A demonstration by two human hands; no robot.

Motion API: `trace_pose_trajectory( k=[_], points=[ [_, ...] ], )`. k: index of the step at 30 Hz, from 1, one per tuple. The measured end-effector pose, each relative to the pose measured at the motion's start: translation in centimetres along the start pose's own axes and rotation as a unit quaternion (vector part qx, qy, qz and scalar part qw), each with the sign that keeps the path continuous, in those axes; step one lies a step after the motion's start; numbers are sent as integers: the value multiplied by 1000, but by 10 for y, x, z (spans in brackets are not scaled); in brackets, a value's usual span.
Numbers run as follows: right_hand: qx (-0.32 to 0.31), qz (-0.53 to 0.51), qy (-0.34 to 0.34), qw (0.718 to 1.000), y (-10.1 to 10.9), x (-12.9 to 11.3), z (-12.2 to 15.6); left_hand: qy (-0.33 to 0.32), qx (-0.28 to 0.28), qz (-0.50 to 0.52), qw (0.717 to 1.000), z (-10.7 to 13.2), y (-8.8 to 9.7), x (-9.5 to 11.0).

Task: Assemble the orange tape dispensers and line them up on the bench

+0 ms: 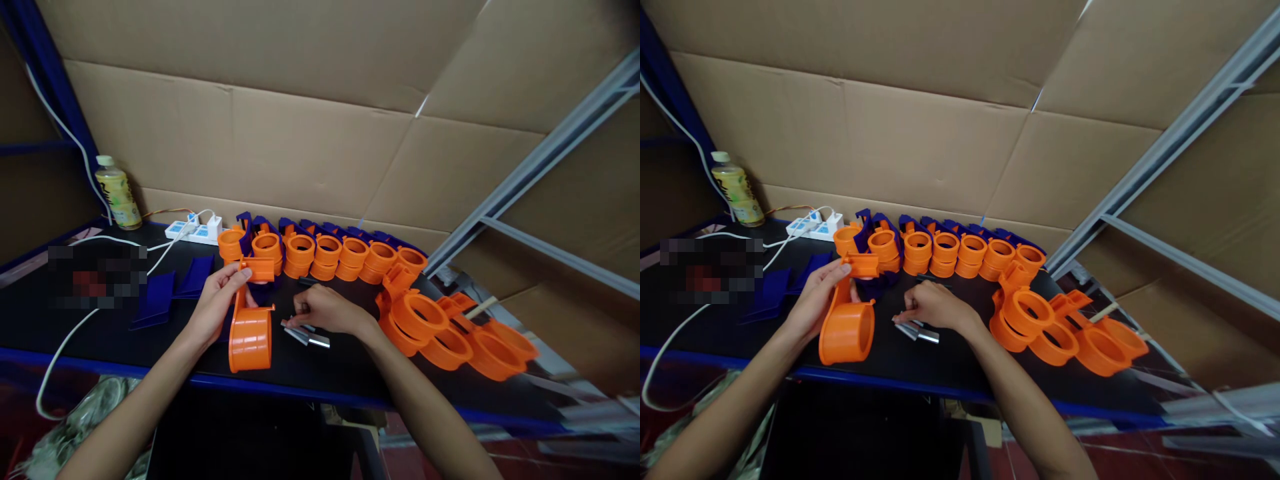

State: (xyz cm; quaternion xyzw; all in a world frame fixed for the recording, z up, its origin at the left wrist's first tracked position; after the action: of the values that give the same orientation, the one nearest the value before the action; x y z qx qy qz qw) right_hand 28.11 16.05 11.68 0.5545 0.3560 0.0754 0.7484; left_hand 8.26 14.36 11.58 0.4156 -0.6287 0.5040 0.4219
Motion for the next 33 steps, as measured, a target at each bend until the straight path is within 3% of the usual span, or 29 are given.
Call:
trace_pose_trajectory(
  k=[5, 12, 16, 20, 33],
  points=[
    [38, -130, 17, 991, 17, 3, 6, 7, -24, -40, 999, 0, -5, -2],
    [126, -294, 31, 947, 43, 3, 20, 3, -73, -120, 990, 2, -20, -5],
    [155, -298, 48, 941, 41, 1, 16, 18, -112, -126, 985, 4, -28, -14],
    [139, -276, 65, 949, 32, 0, 11, 26, -157, -129, 979, 6, -36, -21],
    [113, -236, 78, 962, 12, -13, 3, 36, -189, -164, 968, 10, -43, -25]
  ],
)
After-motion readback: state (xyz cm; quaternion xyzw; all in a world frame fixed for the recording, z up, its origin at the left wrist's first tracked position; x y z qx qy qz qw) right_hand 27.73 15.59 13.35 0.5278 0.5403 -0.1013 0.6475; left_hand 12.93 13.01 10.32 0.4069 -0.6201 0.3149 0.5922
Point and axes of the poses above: each hand's wrist, its own z-axis away from the middle knuckle, its own y-axis out of the back of the hand, x = y × z, the point moved 7 cm from there along -z, towards the middle knuckle, and after that the axes turned 2 degrees about -z, right-handed, at the moved point
